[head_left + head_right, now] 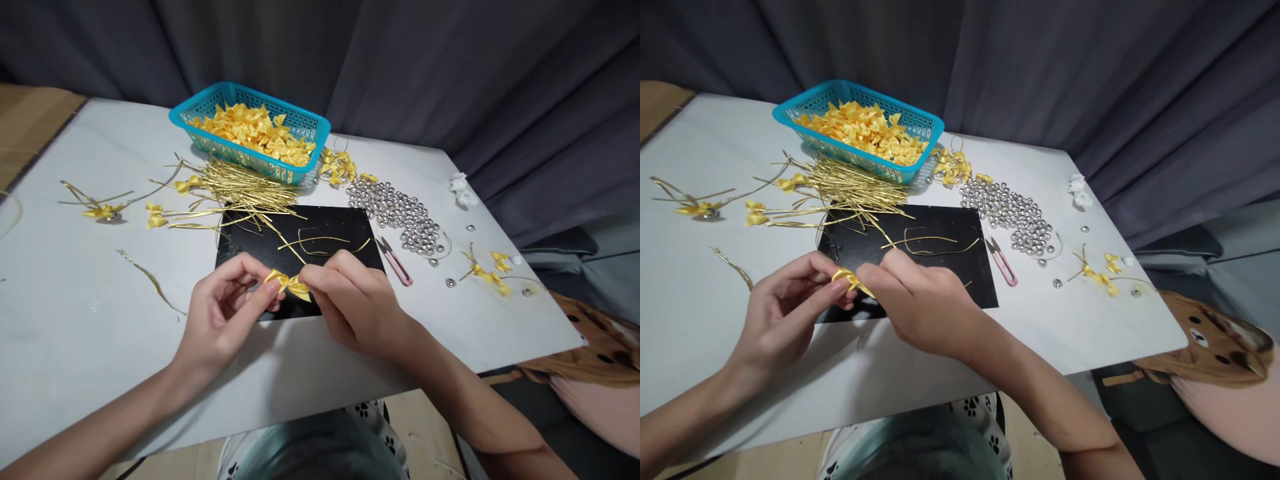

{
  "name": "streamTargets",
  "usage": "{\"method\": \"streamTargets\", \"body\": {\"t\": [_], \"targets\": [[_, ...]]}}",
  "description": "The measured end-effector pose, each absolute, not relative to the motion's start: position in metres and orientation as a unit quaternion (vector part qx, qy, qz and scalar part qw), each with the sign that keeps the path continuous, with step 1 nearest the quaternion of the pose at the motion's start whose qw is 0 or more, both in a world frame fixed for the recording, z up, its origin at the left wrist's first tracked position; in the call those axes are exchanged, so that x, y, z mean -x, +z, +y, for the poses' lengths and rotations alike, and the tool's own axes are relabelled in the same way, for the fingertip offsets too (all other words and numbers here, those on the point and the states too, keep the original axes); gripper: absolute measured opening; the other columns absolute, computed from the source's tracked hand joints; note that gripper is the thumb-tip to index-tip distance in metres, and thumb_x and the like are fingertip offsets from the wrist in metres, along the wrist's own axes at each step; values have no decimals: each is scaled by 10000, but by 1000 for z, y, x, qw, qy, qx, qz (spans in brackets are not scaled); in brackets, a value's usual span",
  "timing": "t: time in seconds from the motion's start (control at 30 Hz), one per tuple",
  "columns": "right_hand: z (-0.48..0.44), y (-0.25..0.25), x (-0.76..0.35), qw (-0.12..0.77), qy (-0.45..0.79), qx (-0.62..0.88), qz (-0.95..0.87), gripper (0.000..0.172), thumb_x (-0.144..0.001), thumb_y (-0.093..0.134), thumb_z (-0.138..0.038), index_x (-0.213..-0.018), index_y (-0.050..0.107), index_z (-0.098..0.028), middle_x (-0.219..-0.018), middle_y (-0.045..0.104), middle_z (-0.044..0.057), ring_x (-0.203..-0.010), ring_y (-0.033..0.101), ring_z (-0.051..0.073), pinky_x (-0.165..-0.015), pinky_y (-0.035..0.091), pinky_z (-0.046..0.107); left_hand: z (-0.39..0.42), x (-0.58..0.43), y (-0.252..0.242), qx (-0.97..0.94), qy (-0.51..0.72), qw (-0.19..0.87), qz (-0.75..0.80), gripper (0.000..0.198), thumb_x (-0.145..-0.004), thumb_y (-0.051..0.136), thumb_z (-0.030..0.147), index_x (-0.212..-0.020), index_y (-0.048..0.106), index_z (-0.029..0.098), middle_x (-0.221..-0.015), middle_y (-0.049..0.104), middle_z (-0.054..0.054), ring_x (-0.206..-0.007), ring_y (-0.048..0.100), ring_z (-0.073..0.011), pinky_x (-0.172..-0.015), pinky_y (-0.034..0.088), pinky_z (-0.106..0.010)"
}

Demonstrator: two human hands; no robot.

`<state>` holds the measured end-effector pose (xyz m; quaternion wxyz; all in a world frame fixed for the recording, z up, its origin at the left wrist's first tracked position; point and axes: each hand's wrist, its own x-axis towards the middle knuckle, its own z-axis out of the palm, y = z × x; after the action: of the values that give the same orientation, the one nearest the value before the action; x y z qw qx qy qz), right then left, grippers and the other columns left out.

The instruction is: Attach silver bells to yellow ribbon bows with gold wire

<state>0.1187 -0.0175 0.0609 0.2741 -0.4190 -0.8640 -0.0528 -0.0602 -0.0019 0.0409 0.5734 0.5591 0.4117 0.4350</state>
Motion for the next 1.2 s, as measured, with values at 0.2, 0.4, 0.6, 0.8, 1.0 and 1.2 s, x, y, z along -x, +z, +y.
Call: {"method": "streamTargets", "body": {"t": [0.2, 0.4, 0.6, 0.8, 1.0, 1.2], "targets": [[-17, 60, -118, 279, -55, 430, -857, 174, -881, 385, -87, -952, 517, -175, -696, 465, -23, -534, 437, 88, -399, 285, 212, -3, 61, 41, -552, 438, 575, 415, 86, -823, 624, 228, -745, 591, 212, -646, 636, 38, -567, 581, -81, -520, 452, -149], [-18, 61, -116, 261, -54, 441, -857, 184, -892, 370, -92, -923, 533, -171, -690, 478, -23, -513, 427, 87, -402, 286, 213, -2, 60, 40, -547, 439, 583, 411, 90, -818, 631, 231, -740, 590, 212, -642, 633, 30, -559, 579, -92, -509, 447, -167], [-17, 57, -113, 274, -102, 406, -866, 237, -925, 322, -110, -878, 549, -160, -594, 425, -50, -448, 327, 94, -404, 261, 228, -2, 60, 40, -550, 431, 582, 415, 91, -807, 641, 238, -729, 600, 213, -631, 632, 29, -551, 581, -103, -496, 447, -183], [-19, 55, -114, 298, -151, 387, -859, 242, -918, 347, -112, -852, 576, -154, -504, 354, -60, -436, 293, 96, -423, 226, 255, -1, 59, 39, -522, 458, 572, 437, 53, -796, 662, 233, -747, 649, 219, -643, 641, 27, -559, 576, -100, -514, 474, -180], [-19, 55, -117, 302, -133, 404, -853, 183, -920, 394, -140, -869, 568, -165, -530, 379, -56, -459, 324, 91, -450, 247, 247, 0, 60, 41, -448, 430, 663, 417, 78, -784, 678, 223, -715, 644, 209, -658, 677, 17, -583, 605, -100, -549, 499, -178], [-20, 55, -117, 297, -113, 413, -853, 185, -917, 372, -135, -894, 551, -174, -564, 411, -51, -474, 362, 88, -465, 288, 225, 0, 60, 41, -446, 431, 668, 411, 95, -780, 680, 199, -690, 648, 201, -640, 676, 18, -578, 602, -95, -563, 494, -176]]}}
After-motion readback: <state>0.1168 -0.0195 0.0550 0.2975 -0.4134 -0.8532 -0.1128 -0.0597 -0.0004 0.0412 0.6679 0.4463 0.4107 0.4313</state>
